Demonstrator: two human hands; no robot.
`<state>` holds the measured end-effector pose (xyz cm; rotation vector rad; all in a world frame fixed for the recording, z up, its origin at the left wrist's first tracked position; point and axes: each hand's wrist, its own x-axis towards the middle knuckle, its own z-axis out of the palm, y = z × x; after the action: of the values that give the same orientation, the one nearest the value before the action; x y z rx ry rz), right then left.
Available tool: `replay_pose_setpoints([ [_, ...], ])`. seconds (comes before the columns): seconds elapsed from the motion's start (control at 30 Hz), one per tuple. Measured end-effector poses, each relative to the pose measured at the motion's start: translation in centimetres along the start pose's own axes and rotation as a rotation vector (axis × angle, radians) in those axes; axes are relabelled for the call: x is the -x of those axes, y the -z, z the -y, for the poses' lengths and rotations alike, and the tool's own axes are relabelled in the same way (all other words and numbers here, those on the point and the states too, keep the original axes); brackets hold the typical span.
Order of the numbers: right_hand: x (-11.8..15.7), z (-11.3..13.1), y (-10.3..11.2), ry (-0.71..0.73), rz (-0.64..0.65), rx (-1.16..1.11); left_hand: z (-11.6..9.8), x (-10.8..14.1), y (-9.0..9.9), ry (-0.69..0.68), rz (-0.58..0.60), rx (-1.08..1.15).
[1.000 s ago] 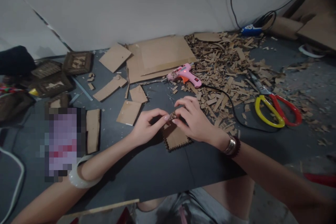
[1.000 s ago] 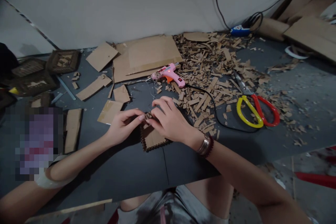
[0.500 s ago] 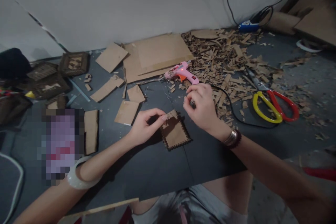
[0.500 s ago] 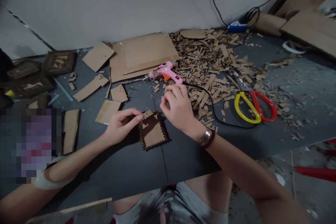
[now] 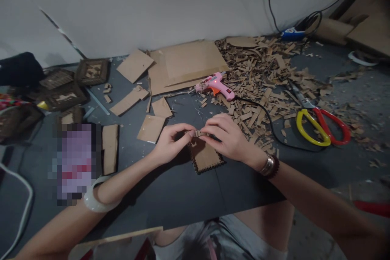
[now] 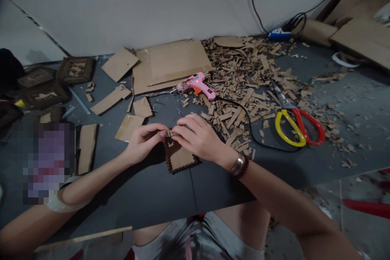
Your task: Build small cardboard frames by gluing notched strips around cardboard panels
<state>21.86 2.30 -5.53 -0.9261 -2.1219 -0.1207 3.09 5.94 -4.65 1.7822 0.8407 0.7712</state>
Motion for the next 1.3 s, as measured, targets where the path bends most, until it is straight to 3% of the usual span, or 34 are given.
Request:
replay_pose_setpoints([
  [0.17,0.0,0.1,0.1,-0.013,0.028,-0.025,0.1,0.0,0.0,0.026,0.049,0.023],
  [0.8,-0.3,0.4,0.4,-0.12,0.242,-0.167,0.0,-0.1,-0.2,0.028,0.037,-0.052],
  [1.3,0.0,0.7,-0.6,-0.05,0.081,0.096,-0.1,0.2,-0.4,-0.03,0.021,-0.081],
])
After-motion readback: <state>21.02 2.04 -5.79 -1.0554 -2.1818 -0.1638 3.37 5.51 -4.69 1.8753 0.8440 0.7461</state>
